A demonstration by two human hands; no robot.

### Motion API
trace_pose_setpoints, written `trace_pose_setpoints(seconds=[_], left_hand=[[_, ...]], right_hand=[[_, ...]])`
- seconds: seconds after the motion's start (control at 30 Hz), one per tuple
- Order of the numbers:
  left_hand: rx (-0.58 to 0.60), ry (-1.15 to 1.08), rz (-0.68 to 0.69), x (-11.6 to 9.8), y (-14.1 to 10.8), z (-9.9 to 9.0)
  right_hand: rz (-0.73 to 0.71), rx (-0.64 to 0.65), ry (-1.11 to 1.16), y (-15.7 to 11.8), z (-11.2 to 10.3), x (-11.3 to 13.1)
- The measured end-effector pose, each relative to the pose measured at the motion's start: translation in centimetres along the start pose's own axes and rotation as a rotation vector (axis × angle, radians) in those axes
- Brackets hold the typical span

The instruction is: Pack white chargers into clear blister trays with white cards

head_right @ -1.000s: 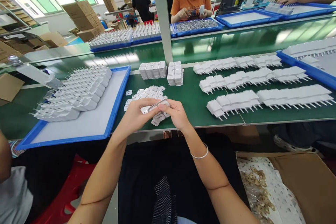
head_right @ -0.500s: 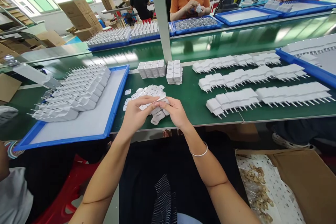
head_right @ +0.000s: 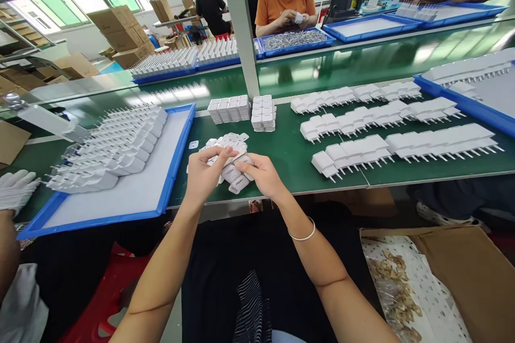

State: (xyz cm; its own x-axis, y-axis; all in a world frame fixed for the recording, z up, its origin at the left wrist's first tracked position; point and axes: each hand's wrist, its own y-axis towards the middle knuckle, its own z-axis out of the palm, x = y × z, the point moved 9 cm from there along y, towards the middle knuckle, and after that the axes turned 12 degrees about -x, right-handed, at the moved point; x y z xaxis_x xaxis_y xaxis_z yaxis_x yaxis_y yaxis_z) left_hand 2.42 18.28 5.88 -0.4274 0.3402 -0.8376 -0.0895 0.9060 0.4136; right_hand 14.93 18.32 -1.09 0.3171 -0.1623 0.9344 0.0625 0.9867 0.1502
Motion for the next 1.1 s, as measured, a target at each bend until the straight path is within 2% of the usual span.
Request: trace_pose_setpoints(seconds=[0.13,0.3,0.37,0.47,0.53,0.6,0.73,0.8,0.9,1.03,1.1], left_hand=[[0.106,0.131,0.184,-1.7,-0.3,0.9],[0.149,0.177,0.258,-1.9,0.1,1.4],[0.075,0.266,0.364,-2.5,0.5,0.9],[-0.118,0.473,0.512,-3.5,0.9,-0.4],[-0.155,0.562,0.550,-3.7,1.3,-0.7],[-0.092,0.615,0.583,-3.5,1.6,-0.3],[0.107,0.653,0.613,-2.6,1.7,1.2],[0.118,0.623,0.600,-2.2,2.2,1.2],[0.038,0.538,0.553,-1.5,3.8,0.0],[-0.246,0.506,0.404,0.4,6.4,-3.6],[-0.332,0.574,0.394,1.0,6.7,-4.5]], right_hand=[[-0.023,-0.005,0.007,0.1,-0.1,0.3],[0.009,-0.020,0.007,0.2,-0.2,0.0],[0.026,-0.031,0.025,0.3,-0.3,-0.1],[0.054,-0.012,0.056,0.3,-0.1,-0.3],[0.063,-0.002,0.058,0.2,0.0,-0.3],[0.065,-0.002,0.059,0.1,0.0,-0.3],[0.066,0.008,0.061,0.1,0.1,-0.5],[0.063,0.013,0.058,0.1,0.1,-0.7],[0.057,0.005,0.051,0.3,-0.1,-0.8],[0.056,-0.053,0.040,0.4,-1.0,-1.0],[0.059,-0.086,0.035,0.3,-1.4,-1.1]])
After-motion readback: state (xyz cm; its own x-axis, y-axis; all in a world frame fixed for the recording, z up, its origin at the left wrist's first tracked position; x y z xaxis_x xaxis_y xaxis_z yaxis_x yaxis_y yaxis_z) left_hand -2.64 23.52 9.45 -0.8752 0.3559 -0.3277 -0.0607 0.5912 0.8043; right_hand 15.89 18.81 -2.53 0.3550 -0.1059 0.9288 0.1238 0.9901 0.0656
